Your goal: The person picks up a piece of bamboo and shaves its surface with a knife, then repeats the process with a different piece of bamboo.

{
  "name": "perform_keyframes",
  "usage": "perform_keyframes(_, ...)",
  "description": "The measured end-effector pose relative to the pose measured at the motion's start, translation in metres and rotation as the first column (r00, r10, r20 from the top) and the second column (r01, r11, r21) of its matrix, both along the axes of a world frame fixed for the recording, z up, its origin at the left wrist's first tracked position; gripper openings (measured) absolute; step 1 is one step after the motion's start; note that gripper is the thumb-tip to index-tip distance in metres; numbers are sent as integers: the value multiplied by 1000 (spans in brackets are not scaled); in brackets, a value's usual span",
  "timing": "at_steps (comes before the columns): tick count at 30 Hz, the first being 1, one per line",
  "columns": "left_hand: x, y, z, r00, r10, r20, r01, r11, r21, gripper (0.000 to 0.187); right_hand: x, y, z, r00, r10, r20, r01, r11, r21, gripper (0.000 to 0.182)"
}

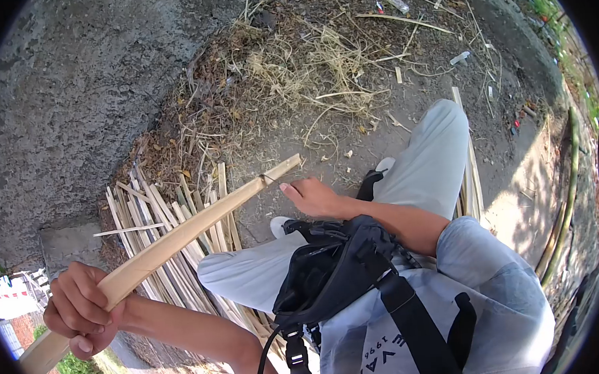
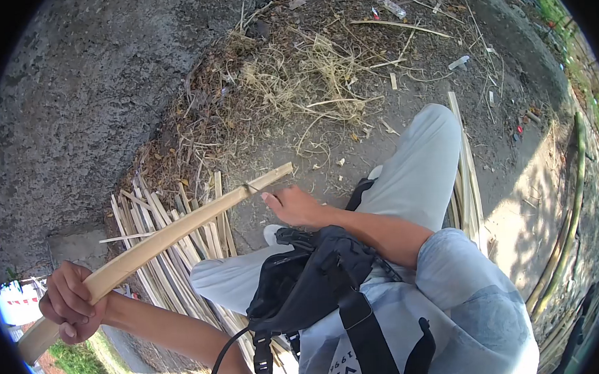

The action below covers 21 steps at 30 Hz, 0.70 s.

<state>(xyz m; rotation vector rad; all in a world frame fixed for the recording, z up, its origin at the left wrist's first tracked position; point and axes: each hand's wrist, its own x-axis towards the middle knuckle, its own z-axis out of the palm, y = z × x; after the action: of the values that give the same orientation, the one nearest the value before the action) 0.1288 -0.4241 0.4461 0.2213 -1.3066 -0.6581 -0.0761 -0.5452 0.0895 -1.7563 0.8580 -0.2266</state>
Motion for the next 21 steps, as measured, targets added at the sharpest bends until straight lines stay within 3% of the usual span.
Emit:
perform_keyframes(1,1,0,0,1000,6,-5,-6,1000,-7,32,-1,5,9,999,26,29,-27,999,22,66)
perform_keyframes(4,6,4,0,1000,17,16,-17,1000,7,32,-2,-18,-26,951,47,-307,75,925,372,64)
perform_keyframes(7,10,4,4,999,-19,30,19,1000,15,34,0,-26,-71,939,-4,-344,31,997,71,63)
perform_keyframes(8,12,4,4,999,-40,32,40,999,12,34,3,-29,-72,954,12,-300,23,994,111,63)
perform_keyframes(10,12,5,-2,998,-64,9,64,998,8,34,4,-25,-21,970,60,-236,-10,978,209,62)
perform_keyframes(12,9,5,-1,996,-79,-28,79,997,4,34,4,-11,27,998,65,11,-66,997,35,60)
perform_keyframes(15,-1,10,-5,996,-90,8,91,994,-63,34,7,-7,47,993,89,-76,-82,993,88,58)
perform_keyframes(16,-9,8,-6,994,-112,-4,111,990,-88,35,7,-7,17,985,10,-172,10,993,117,58)
perform_keyframes(18,-7,10,-5,990,-142,-4,142,987,-69,36,-5,-25,-67,937,18,-349,53,980,191,59)
perform_keyframes(21,-4,6,-6,967,-254,20,255,964,-79,40,-12,-37,-58,938,61,-342,-2,985,171,61)
